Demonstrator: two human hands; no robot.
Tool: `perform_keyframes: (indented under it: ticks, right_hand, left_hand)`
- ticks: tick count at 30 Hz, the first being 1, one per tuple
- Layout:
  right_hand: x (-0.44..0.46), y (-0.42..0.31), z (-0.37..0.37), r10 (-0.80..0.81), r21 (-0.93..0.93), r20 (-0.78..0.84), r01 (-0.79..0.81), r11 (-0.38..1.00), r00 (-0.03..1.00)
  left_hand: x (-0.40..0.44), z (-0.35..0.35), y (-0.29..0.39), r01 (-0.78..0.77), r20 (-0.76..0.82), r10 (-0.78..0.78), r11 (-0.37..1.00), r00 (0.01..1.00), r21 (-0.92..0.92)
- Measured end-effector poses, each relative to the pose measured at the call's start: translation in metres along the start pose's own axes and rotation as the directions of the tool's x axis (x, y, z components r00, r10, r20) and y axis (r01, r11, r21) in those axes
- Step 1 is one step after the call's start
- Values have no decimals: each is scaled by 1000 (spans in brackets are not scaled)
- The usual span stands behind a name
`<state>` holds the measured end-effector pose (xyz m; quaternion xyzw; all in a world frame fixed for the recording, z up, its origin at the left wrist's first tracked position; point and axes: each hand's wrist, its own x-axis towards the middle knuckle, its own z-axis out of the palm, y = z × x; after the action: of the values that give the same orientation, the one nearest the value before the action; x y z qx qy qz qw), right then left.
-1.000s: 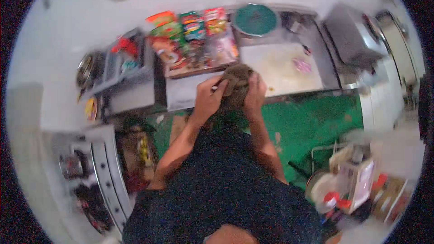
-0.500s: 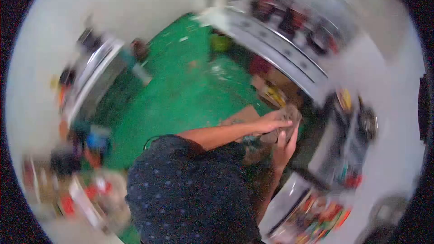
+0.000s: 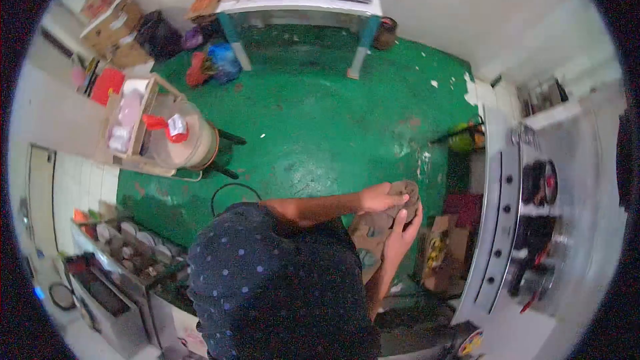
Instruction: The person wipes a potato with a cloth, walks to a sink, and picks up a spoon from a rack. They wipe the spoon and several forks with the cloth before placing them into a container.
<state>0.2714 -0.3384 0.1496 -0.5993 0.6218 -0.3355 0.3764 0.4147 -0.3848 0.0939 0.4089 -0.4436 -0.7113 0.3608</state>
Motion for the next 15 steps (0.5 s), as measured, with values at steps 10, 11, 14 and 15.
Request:
perform_keyframes:
  ticks: [10,11,14,15]
  right_hand:
    - [33,-40,126,-61,229,481,-58,972,874]
    - [33,-39,133,-77,235,504,-51,971,860]
    - [29,-60,146,-135,379,538,-96,920,832]
    - [25,-66,148,-201,372,423,33,928,884]
  left_hand:
    - [-120,-97,18,-316,-449,181,916,875,-247]
    - [-129,-102,18,-351,-481,209,908,851,-226]
    - [-147,-113,31,-297,-539,198,950,819,-102]
    - [-147,-119,36,-216,-544,184,976,819,4]
